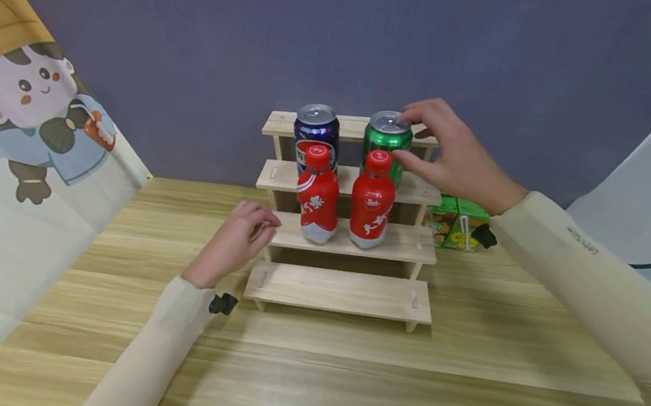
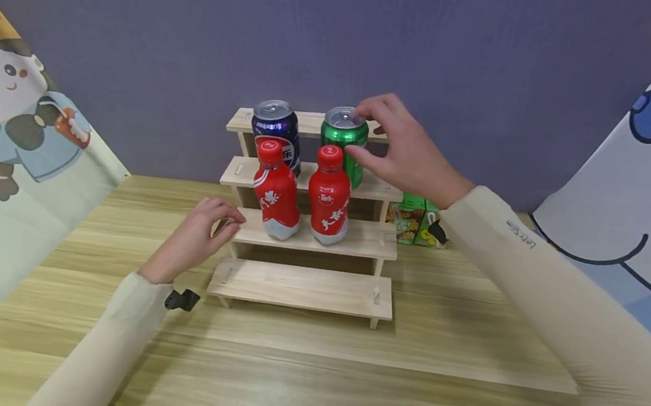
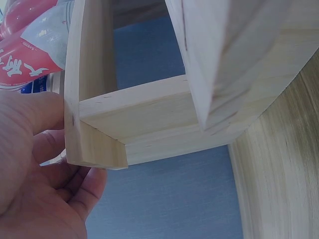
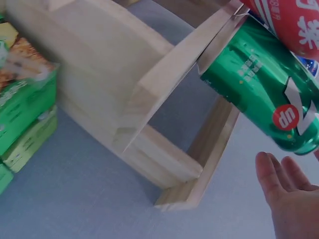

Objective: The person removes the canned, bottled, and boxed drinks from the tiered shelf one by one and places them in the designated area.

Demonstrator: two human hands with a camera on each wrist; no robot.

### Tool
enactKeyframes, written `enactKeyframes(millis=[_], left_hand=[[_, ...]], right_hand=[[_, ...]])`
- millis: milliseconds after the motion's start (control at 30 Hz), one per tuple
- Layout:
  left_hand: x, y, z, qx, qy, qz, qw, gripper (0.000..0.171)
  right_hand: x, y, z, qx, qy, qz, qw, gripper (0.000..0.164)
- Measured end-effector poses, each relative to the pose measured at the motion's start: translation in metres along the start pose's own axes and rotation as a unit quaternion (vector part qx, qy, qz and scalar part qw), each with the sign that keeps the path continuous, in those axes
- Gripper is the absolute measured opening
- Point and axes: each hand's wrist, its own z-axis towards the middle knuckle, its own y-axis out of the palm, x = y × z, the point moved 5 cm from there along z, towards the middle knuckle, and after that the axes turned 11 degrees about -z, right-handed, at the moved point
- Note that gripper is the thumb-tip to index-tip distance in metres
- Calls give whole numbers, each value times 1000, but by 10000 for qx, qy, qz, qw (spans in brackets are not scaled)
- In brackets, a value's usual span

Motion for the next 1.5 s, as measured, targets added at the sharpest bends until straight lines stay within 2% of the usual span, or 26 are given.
enactKeyframes(millis=[133,333,567,733,1000,1167,1333,1500], left_hand=[[2,1,1,-7,20,-12,10000,9],[5,0,2,-10,36,-64,10000,9],[3,1,2,-25,39,-64,10000,9],[4,0,2,16,63,-38,10000,9],[4,0,2,-17,38,-1,10000,9],[5,-1,1,-13,4,-9,10000,9],[3,-1,0,22,3,23,10000,9],[2,0,0,20,-8,72,10000,9]], right_hand=[[-1,3,6,-121,40,39,9999,40],[-1,5,9,-88,-40,207,9997,39],[3,0,4,485,-300,48,9984,40],[6,-17,-7,800,-252,-87,9964,46],[-5,-62,-47,1028,-422,-172,9937,50],[10,-73,-84,927,-225,-243,9951,50],[29,-59,-117,697,101,-440,9965,57],[49,-25,-141,245,374,-430,9981,59]])
